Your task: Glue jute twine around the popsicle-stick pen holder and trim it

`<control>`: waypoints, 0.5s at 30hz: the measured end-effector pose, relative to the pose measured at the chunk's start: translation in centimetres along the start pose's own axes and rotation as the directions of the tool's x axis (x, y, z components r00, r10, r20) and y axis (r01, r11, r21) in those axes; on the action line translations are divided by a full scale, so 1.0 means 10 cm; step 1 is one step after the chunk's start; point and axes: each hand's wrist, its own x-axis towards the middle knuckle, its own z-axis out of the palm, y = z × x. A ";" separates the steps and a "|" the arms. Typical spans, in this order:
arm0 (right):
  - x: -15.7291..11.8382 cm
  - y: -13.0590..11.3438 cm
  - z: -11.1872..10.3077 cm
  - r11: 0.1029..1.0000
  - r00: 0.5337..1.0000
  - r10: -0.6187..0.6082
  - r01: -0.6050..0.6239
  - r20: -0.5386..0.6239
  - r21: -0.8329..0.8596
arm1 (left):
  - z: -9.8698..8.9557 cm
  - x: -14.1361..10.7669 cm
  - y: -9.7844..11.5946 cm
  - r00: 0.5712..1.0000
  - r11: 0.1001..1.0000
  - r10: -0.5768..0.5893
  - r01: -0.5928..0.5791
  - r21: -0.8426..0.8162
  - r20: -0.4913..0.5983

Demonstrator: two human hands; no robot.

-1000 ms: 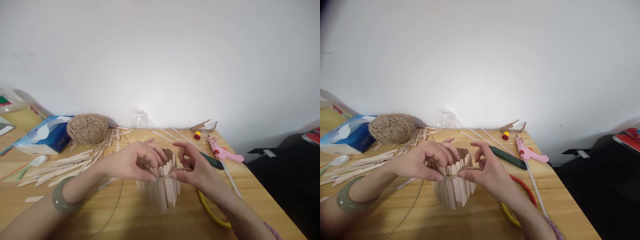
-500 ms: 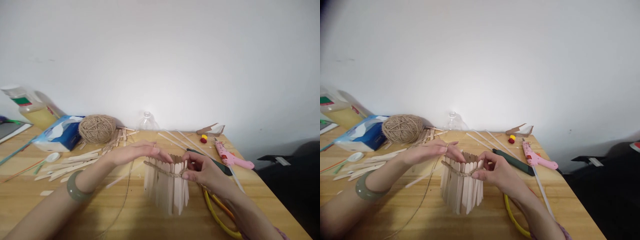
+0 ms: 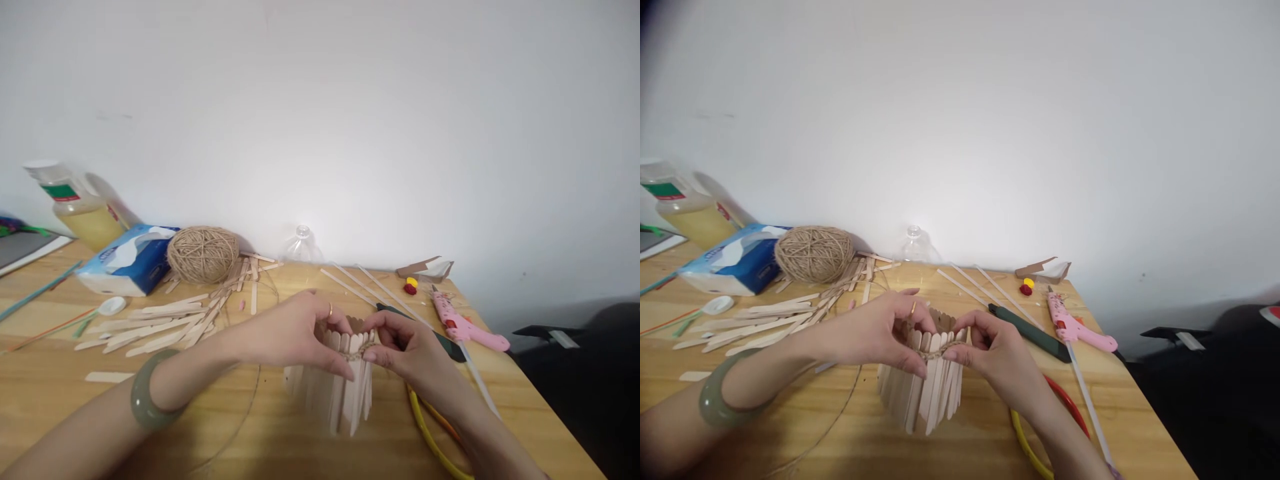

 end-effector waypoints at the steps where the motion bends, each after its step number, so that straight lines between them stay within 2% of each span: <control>1: 0.00 0.00 0.00 1.000 1.000 0.002 -0.002 0.003 0.002 | 0.01 0.00 0.00 1.000 1.000 0.001 -0.001 0.004 -0.011; 9: -0.03 0.05 0.00 0.992 0.996 -0.009 -0.002 0.089 0.127 | -0.02 0.01 0.07 1.000 0.993 0.022 -0.019 -0.115 0.022; 15: -0.05 0.01 -0.01 0.984 0.996 -0.015 -0.001 0.093 0.177 | 0.00 0.01 0.05 0.999 0.995 0.042 -0.041 -0.092 0.002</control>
